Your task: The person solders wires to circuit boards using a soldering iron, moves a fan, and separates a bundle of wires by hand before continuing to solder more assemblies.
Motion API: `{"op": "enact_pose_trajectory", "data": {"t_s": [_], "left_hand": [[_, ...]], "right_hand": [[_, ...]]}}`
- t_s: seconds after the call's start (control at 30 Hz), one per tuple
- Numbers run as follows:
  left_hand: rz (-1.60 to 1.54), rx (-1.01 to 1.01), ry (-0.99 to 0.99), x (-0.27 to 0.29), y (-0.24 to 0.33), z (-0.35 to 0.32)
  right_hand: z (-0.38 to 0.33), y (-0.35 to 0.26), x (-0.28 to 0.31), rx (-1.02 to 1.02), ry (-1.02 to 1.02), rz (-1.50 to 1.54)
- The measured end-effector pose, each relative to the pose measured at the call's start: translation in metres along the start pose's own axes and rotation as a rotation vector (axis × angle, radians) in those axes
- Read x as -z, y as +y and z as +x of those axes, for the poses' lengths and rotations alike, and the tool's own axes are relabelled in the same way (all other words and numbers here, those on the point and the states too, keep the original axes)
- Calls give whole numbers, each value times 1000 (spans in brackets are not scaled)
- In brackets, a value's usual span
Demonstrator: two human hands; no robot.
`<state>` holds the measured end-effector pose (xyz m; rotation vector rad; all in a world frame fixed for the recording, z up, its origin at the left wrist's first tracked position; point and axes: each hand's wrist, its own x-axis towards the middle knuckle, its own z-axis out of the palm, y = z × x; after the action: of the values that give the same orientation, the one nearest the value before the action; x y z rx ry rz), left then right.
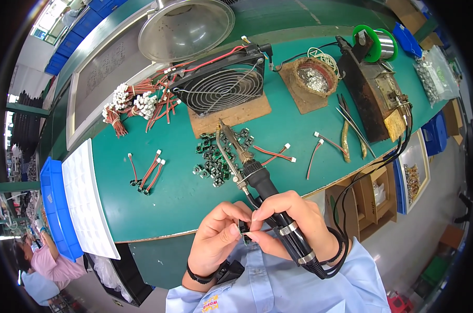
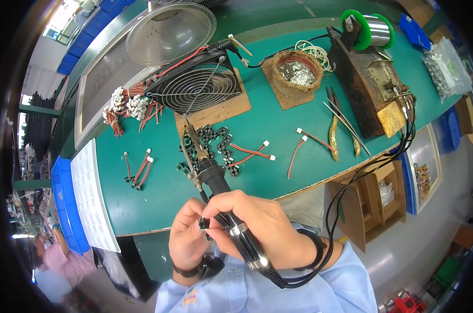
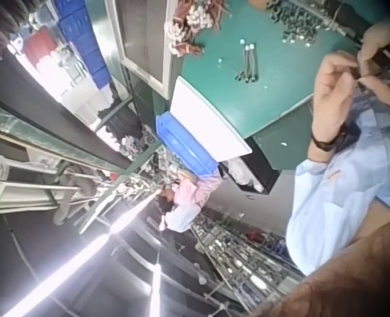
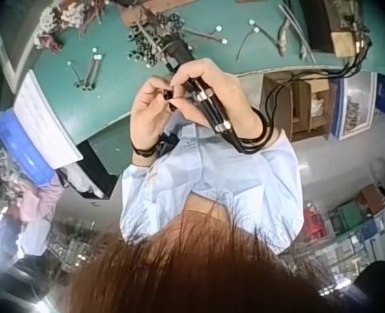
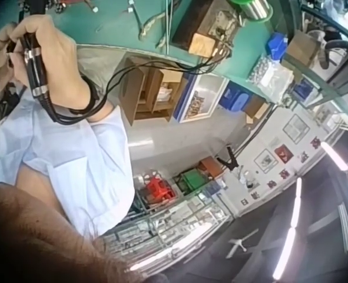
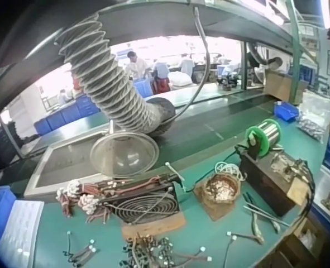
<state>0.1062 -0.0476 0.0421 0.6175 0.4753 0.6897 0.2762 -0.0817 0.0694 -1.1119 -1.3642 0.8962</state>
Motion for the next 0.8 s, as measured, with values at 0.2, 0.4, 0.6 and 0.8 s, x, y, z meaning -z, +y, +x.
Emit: {"op": "enact_pose_trajectory", "data": {"t_s": [0.2, 0.4, 0.6, 0.8], "left_hand": [[26, 7, -3, 4, 0, -1], [22, -10, 3, 1, 0, 0], [77, -28, 3, 2, 0, 0], [80, -28, 3, 2, 0, 0]], "right_hand": [[0, 0, 1, 2, -7, -7], [1, -1, 2, -6, -11, -7], [1, 1, 5, 6, -22, 28], [1, 0, 6, -14, -39, 57]]}}
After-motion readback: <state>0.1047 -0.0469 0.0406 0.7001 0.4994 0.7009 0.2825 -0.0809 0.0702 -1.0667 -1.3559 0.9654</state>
